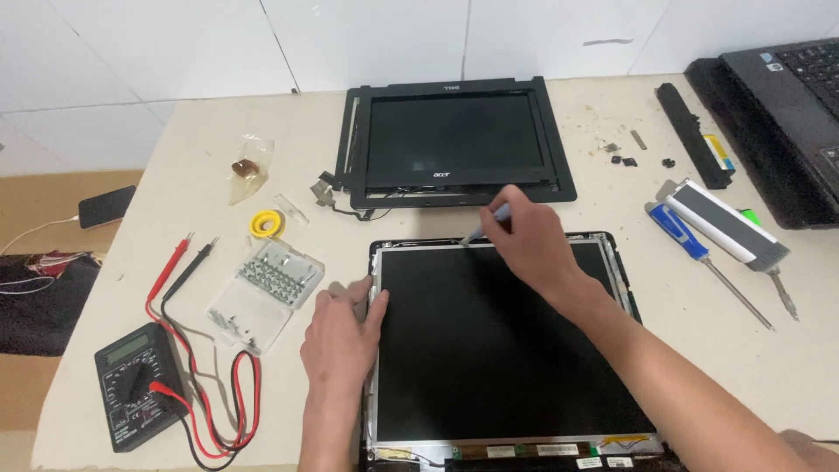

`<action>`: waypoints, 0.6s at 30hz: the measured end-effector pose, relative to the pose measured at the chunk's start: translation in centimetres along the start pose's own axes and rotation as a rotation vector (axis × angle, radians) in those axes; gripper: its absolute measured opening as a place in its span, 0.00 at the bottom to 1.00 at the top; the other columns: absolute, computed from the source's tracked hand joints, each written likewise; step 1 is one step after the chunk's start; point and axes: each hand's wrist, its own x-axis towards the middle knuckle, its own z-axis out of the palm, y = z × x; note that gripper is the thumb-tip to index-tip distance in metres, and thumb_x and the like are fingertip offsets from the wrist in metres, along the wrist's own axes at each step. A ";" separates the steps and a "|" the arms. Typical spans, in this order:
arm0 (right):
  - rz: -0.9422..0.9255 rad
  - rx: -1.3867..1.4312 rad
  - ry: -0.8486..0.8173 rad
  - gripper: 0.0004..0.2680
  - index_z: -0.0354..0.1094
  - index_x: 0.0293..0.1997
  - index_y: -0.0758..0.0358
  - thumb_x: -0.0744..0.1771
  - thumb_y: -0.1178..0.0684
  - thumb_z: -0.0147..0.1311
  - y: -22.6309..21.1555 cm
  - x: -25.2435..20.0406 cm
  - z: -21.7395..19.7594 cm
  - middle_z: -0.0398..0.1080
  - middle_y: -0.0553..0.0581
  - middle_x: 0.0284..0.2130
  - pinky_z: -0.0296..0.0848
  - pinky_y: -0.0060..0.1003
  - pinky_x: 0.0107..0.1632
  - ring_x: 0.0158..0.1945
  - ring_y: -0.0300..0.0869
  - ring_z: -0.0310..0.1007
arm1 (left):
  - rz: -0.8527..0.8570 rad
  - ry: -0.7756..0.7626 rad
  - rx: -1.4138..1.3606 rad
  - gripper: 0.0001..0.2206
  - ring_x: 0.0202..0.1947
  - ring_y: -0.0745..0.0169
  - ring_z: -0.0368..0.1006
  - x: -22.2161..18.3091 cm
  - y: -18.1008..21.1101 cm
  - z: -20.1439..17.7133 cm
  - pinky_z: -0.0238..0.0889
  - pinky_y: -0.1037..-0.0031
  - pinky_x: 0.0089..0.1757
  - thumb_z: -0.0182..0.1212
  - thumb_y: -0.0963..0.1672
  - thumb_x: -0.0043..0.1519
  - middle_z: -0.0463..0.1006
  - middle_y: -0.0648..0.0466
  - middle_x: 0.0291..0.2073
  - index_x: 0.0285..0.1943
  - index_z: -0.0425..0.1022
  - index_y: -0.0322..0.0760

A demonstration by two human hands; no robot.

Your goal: Removing the plastic bezel and the LCD panel from a laptop lid assembly using prying tools.

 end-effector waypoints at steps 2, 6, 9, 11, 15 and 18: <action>0.031 -0.041 0.024 0.06 0.66 0.39 0.63 0.69 0.51 0.51 0.2 -0.4 -0.4 0.74 0.61 0.25 0.71 0.40 0.31 0.26 0.47 0.75 | 0.011 0.031 -0.030 0.20 0.53 0.39 0.72 -0.8 0.8 -0.7 0.66 0.48 0.48 0.53 0.52 0.63 0.70 0.45 0.53 0.64 0.71 0.53; 0.026 -0.070 0.147 0.04 0.69 0.38 0.62 0.69 0.55 0.52 0.9 -0.1 -2.0 0.71 0.61 0.21 0.70 0.43 0.31 0.24 0.52 0.74 | 0.036 0.064 -0.076 0.18 0.52 0.35 0.74 -1.3 1.0 -1.1 0.68 0.45 0.47 0.58 0.48 0.63 0.75 0.39 0.51 0.63 0.75 0.44; -0.016 0.054 0.186 0.08 0.62 0.33 0.58 0.71 0.53 0.49 0.7 -0.4 -4.9 0.66 0.52 0.20 0.54 0.38 0.24 0.20 0.38 0.57 | 0.001 -0.036 0.005 0.20 0.58 0.48 0.69 -0.1 -0.2 -0.4 0.64 0.55 0.52 0.49 0.54 0.63 0.73 0.60 0.59 0.66 0.68 0.65; 0.045 0.061 0.177 0.08 0.63 0.33 0.58 0.71 0.52 0.50 0.9 -0.1 -5.1 0.65 0.52 0.20 0.54 0.37 0.25 0.20 0.38 0.56 | 0.008 -0.035 0.015 0.20 0.58 0.48 0.68 0.2 -0.2 -0.4 0.63 0.54 0.53 0.49 0.55 0.63 0.74 0.60 0.58 0.65 0.68 0.66; 0.026 0.090 0.177 0.07 0.65 0.32 0.59 0.70 0.54 0.51 2.8 0.1 -3.5 0.68 0.54 0.23 0.59 0.35 0.26 0.22 0.39 0.63 | -0.001 -0.034 0.051 0.22 0.59 0.45 0.68 0.2 -0.2 -0.2 0.62 0.53 0.54 0.47 0.57 0.61 0.74 0.60 0.58 0.65 0.69 0.69; 0.075 0.108 0.135 0.07 0.65 0.33 0.60 0.70 0.53 0.51 3.1 -0.1 -2.5 0.66 0.53 0.22 0.59 0.34 0.26 0.22 0.37 0.61 | -0.007 -0.046 0.061 0.21 0.57 0.44 0.69 -0.1 0.2 -0.4 0.64 0.52 0.52 0.47 0.56 0.62 0.75 0.58 0.57 0.66 0.68 0.66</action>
